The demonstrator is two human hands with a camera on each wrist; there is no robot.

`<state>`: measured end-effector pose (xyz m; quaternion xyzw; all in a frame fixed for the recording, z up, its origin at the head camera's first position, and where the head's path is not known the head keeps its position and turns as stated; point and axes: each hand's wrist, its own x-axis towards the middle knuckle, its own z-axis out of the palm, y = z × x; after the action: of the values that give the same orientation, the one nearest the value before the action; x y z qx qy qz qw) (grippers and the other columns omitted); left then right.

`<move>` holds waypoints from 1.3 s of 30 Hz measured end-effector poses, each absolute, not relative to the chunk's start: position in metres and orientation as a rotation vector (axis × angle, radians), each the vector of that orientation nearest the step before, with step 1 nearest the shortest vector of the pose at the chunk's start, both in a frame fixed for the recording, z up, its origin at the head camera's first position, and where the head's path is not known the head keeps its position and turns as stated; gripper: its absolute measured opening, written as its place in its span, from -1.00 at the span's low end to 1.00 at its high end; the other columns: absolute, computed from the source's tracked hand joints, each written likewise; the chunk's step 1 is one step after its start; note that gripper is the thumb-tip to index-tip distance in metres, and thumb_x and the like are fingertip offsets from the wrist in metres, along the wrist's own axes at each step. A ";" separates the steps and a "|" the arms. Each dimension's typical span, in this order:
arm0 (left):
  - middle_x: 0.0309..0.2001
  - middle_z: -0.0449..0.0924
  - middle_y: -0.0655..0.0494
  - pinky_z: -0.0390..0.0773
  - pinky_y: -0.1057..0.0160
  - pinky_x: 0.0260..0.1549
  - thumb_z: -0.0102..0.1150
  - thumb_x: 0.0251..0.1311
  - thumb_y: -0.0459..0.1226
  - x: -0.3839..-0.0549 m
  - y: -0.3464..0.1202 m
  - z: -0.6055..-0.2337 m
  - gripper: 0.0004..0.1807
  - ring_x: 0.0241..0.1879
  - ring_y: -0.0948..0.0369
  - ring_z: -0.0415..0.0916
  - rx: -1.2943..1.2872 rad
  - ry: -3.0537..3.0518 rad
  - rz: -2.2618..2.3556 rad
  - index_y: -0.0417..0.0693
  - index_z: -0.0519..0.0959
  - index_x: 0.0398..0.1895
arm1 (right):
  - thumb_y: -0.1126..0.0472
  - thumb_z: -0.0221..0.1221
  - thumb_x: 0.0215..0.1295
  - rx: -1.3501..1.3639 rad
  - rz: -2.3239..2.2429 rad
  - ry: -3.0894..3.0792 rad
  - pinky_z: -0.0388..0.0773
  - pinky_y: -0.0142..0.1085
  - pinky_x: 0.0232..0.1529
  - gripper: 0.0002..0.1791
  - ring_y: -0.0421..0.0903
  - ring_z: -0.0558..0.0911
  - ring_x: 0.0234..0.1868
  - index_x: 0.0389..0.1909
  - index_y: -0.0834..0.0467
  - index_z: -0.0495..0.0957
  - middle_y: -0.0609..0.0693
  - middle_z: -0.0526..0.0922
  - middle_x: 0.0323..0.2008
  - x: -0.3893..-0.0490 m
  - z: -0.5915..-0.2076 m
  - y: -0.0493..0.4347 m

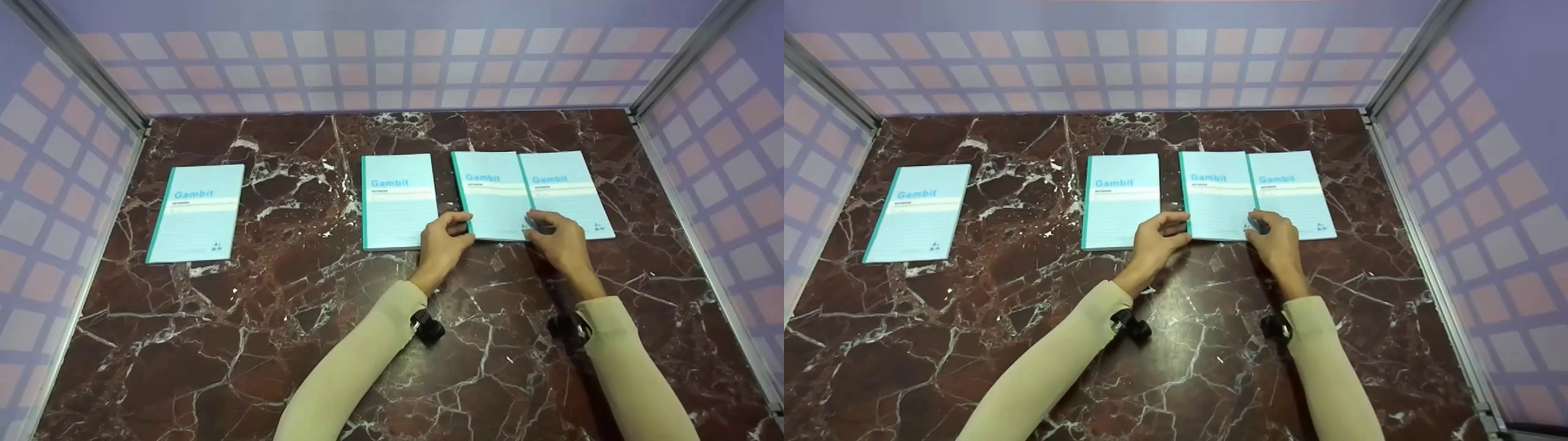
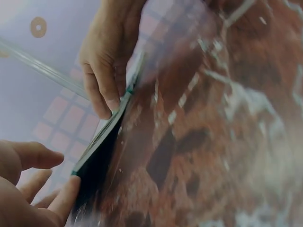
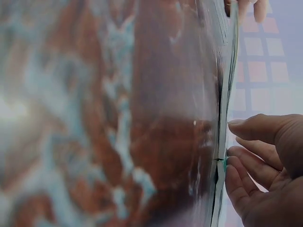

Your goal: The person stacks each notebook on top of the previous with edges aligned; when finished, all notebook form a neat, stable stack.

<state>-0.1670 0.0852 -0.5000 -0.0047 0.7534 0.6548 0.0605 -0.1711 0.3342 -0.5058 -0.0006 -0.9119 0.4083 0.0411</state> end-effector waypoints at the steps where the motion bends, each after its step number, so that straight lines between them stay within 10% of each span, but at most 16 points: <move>1: 0.12 0.73 0.05 0.71 0.29 -0.05 0.36 0.28 -0.48 -0.167 0.085 -0.500 -0.59 0.10 0.18 0.68 -0.036 2.247 2.012 -0.11 0.72 0.20 | 0.38 0.35 0.41 -0.004 1.258 -2.791 0.60 0.16 0.21 -0.59 0.32 0.68 0.14 0.24 0.36 0.65 0.36 0.68 0.16 -0.171 -0.506 0.334; 13: 0.15 0.69 0.04 0.73 0.26 -0.12 0.38 0.31 -0.46 -0.165 0.087 -0.504 -0.52 -0.03 0.23 0.70 -0.088 2.200 2.040 -0.13 0.64 0.30 | 0.35 0.34 0.42 -0.043 1.295 -2.807 0.52 0.08 0.33 -0.56 0.27 0.64 0.24 0.28 0.34 0.64 0.33 0.67 0.20 -0.173 -0.508 0.331; 23: 0.11 0.68 0.06 0.73 0.27 -0.09 0.33 0.28 -0.55 -0.169 0.081 -0.493 -0.52 -0.03 0.21 0.68 -0.185 2.010 2.173 -0.15 0.66 0.27 | 0.26 0.31 0.50 -0.062 1.368 -2.802 0.51 -0.58 -0.15 -0.56 0.19 0.70 0.08 0.32 0.33 0.60 0.34 0.69 0.14 -0.164 -0.503 0.331; 30: 0.11 0.65 -0.09 0.75 0.24 -0.07 0.19 0.19 -0.66 -0.176 0.073 -0.489 -0.47 -0.03 0.08 0.67 -0.242 1.738 2.348 -0.32 0.64 0.25 | 0.11 0.22 0.60 -0.157 1.563 -2.785 0.68 -0.41 -0.29 -0.50 -0.13 0.75 -0.26 0.38 0.34 0.54 0.31 0.69 0.00 -0.158 -0.500 0.327; 39: 0.08 0.66 -0.17 0.76 0.20 -0.05 0.19 0.17 -0.68 -0.176 0.067 -0.487 -0.49 -0.05 0.03 0.70 -0.240 1.640 2.418 -0.40 0.63 0.22 | 0.26 0.24 0.55 -0.209 1.952 -2.583 0.71 -0.37 -0.15 -0.44 -0.19 0.66 -0.21 0.44 0.40 0.40 -0.07 0.68 -0.12 -0.159 -0.501 0.332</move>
<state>-0.1765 0.0666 -0.4873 -0.0815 0.5563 0.8203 0.1051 -0.1591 0.3318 -0.5014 -0.0643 -0.7952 0.6007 -0.0513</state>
